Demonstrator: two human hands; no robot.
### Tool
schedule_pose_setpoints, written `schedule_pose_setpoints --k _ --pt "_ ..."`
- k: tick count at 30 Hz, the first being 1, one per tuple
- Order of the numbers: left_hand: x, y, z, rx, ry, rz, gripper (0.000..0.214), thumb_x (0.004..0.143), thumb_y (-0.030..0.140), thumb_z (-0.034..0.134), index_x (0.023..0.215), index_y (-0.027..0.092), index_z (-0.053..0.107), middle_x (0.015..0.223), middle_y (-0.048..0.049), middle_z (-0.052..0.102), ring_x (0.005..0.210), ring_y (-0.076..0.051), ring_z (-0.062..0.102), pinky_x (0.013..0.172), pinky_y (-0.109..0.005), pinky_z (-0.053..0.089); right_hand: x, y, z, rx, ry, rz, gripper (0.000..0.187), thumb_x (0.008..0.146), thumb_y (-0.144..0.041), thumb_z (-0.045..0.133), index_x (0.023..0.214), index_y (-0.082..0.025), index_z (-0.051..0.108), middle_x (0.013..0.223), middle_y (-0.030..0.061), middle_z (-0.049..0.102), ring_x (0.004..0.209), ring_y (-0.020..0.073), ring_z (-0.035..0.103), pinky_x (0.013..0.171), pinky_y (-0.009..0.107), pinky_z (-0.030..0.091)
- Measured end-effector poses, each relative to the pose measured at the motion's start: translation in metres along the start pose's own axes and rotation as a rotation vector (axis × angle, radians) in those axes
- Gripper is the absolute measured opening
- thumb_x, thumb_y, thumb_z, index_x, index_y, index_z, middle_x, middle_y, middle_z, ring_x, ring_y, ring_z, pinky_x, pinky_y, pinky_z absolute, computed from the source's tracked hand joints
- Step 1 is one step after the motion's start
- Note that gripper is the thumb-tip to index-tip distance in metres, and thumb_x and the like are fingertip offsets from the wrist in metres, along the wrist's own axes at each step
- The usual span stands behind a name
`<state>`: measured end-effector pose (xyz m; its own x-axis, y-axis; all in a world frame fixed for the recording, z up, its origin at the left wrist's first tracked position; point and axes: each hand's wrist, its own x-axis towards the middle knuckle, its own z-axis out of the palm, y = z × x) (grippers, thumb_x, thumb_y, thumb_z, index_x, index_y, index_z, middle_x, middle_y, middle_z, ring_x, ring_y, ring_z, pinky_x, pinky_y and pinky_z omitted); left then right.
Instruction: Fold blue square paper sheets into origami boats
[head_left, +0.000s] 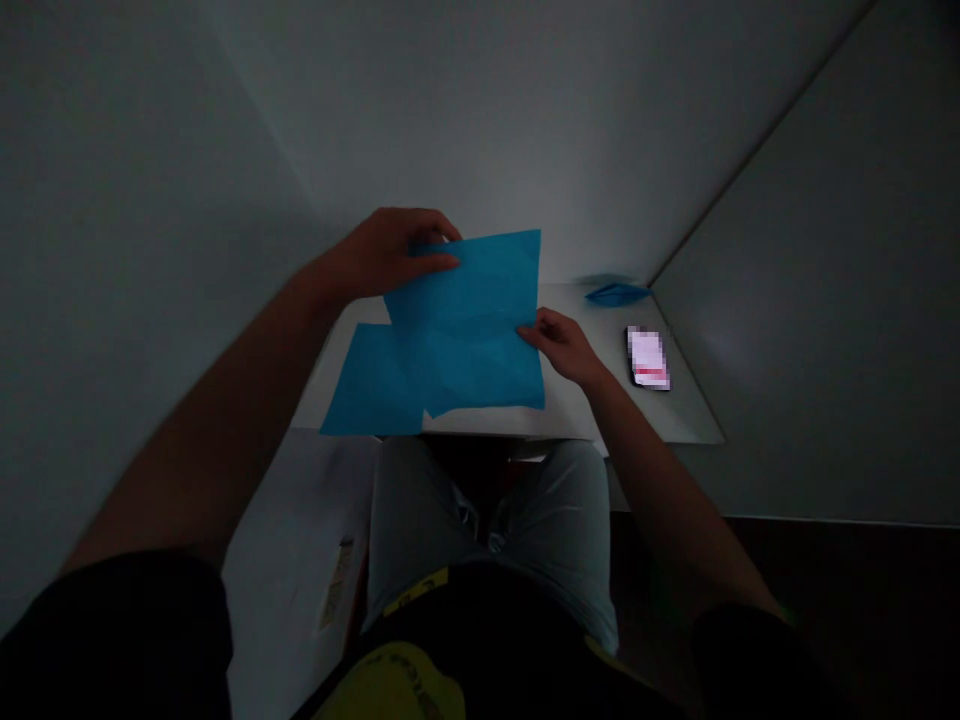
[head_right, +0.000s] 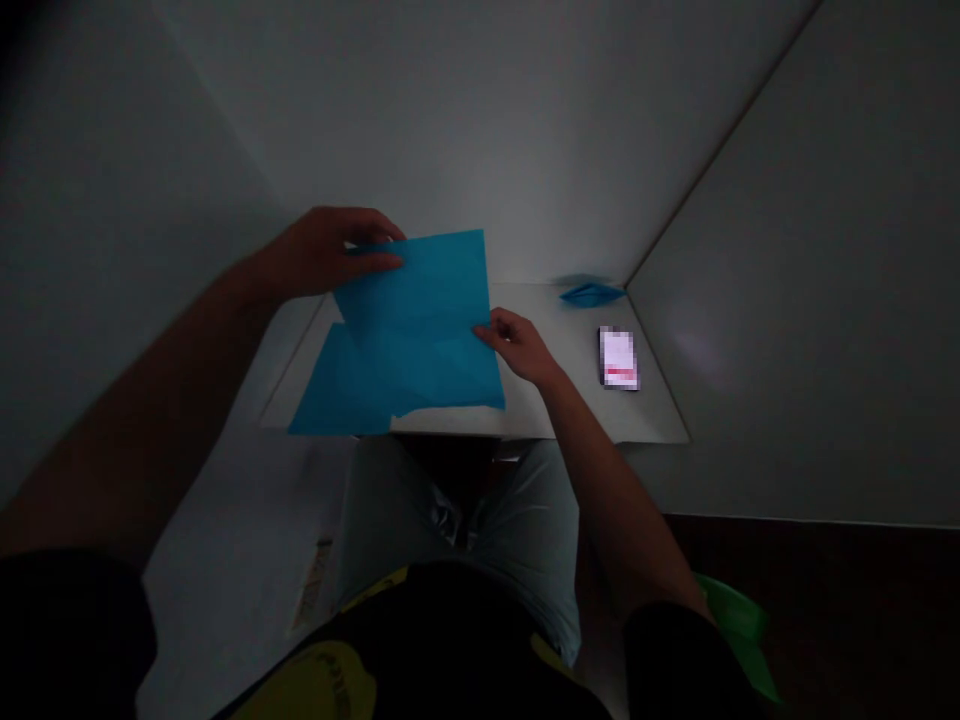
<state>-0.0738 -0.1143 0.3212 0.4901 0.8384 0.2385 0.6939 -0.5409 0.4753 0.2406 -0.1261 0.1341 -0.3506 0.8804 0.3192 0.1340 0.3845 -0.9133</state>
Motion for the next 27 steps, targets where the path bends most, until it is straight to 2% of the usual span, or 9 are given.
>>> schedule_pose_setpoints --k 2,5,7,9,12,16,20,25,27 --pt "-0.004 -0.037 0.038 -0.146 0.202 -0.109 0.054 0.085 0.031 0.090 0.132 0.015 0.067 0.125 -0.0056 0.071 0.131 -0.033 0.070 0.110 -0.050 0.059 -0.008 0.016 -0.001 0.018 0.062 0.062 0.053 0.088 -0.076 0.073 0.082 -0.027 0.055 0.075 -0.0026 0.050 0.074 0.0175 0.051 0.070 0.032 0.047" --pt "-0.024 -0.088 0.116 -0.489 0.392 -0.348 0.074 0.080 0.033 0.095 0.143 0.018 0.059 0.130 -0.0143 0.073 0.116 -0.028 0.076 0.095 -0.042 0.066 -0.023 0.045 -0.004 0.026 0.127 0.166 0.056 0.084 -0.079 0.071 0.083 -0.027 0.052 0.073 -0.0038 0.048 0.072 0.0171 0.049 0.067 0.031 0.044" --pt "-0.042 -0.105 0.172 -0.734 0.330 -0.529 0.066 0.080 0.032 0.094 0.136 0.018 0.064 0.124 -0.0185 0.076 0.106 -0.029 0.079 0.085 -0.042 0.068 -0.033 0.063 -0.007 0.015 0.145 0.232 0.057 0.081 -0.081 0.070 0.083 -0.028 0.050 0.072 -0.0046 0.047 0.071 0.0172 0.048 0.066 0.031 0.044" --pt "-0.058 -0.108 0.219 -0.879 0.208 -0.612 0.049 0.078 0.033 0.095 0.119 0.017 0.073 0.113 -0.0191 0.080 0.096 -0.030 0.080 0.078 -0.042 0.067 -0.043 0.078 -0.009 -0.003 0.147 0.279 0.058 0.079 -0.082 0.069 0.081 -0.028 0.048 0.071 -0.0048 0.047 0.071 0.0175 0.048 0.066 0.031 0.044" --pt "-0.069 -0.101 0.262 -0.961 0.166 -0.592 0.032 0.076 0.032 0.094 0.099 0.019 0.077 0.102 -0.0141 0.082 0.089 -0.027 0.078 0.079 -0.041 0.065 -0.056 0.094 -0.013 -0.031 0.145 0.327 0.058 0.079 -0.082 0.069 0.078 -0.028 0.046 0.071 -0.0044 0.050 0.072 0.0177 0.050 0.067 0.032 0.046" --pt "-0.066 -0.096 0.274 -0.973 0.274 -0.573 0.030 0.075 0.033 0.092 0.096 0.021 0.075 0.102 -0.0087 0.082 0.090 -0.023 0.077 0.084 -0.038 0.064 -0.065 0.110 -0.018 -0.011 0.162 0.332 0.054 0.081 -0.078 0.072 0.081 -0.027 0.054 0.072 -0.0035 0.056 0.073 0.0186 0.055 0.070 0.032 0.052" --pt "-0.064 -0.097 0.267 -0.903 0.198 -0.594 0.026 0.078 0.036 0.088 0.095 0.020 0.077 0.100 -0.0078 0.083 0.096 -0.026 0.076 0.090 -0.038 0.063 -0.068 0.121 -0.023 0.040 0.168 0.225 0.046 0.085 -0.071 0.075 0.088 -0.026 0.069 0.083 0.0007 0.070 0.085 0.0230 0.066 0.081 0.037 0.058" --pt "-0.066 -0.099 0.264 -0.785 0.115 -0.651 0.004 0.080 0.021 0.077 0.083 0.019 0.077 0.082 -0.0062 0.078 0.085 -0.024 0.073 0.083 -0.035 0.059 -0.077 0.128 -0.030 -0.066 0.151 0.088 0.031 0.095 -0.054 0.069 0.091 -0.025 0.079 0.098 0.0050 0.076 0.096 0.0260 0.071 0.091 0.041 0.059" --pt "-0.066 -0.101 0.266 -0.752 0.126 -0.660 0.006 0.081 0.018 0.071 0.083 0.019 0.077 0.079 -0.0044 0.076 0.084 -0.022 0.072 0.081 -0.033 0.058 -0.082 0.129 -0.031 -0.152 0.129 0.029 0.028 0.099 -0.046 0.063 0.096 -0.025 0.081 0.107 0.0079 0.075 0.103 0.0266 0.071 0.097 0.044 0.058"
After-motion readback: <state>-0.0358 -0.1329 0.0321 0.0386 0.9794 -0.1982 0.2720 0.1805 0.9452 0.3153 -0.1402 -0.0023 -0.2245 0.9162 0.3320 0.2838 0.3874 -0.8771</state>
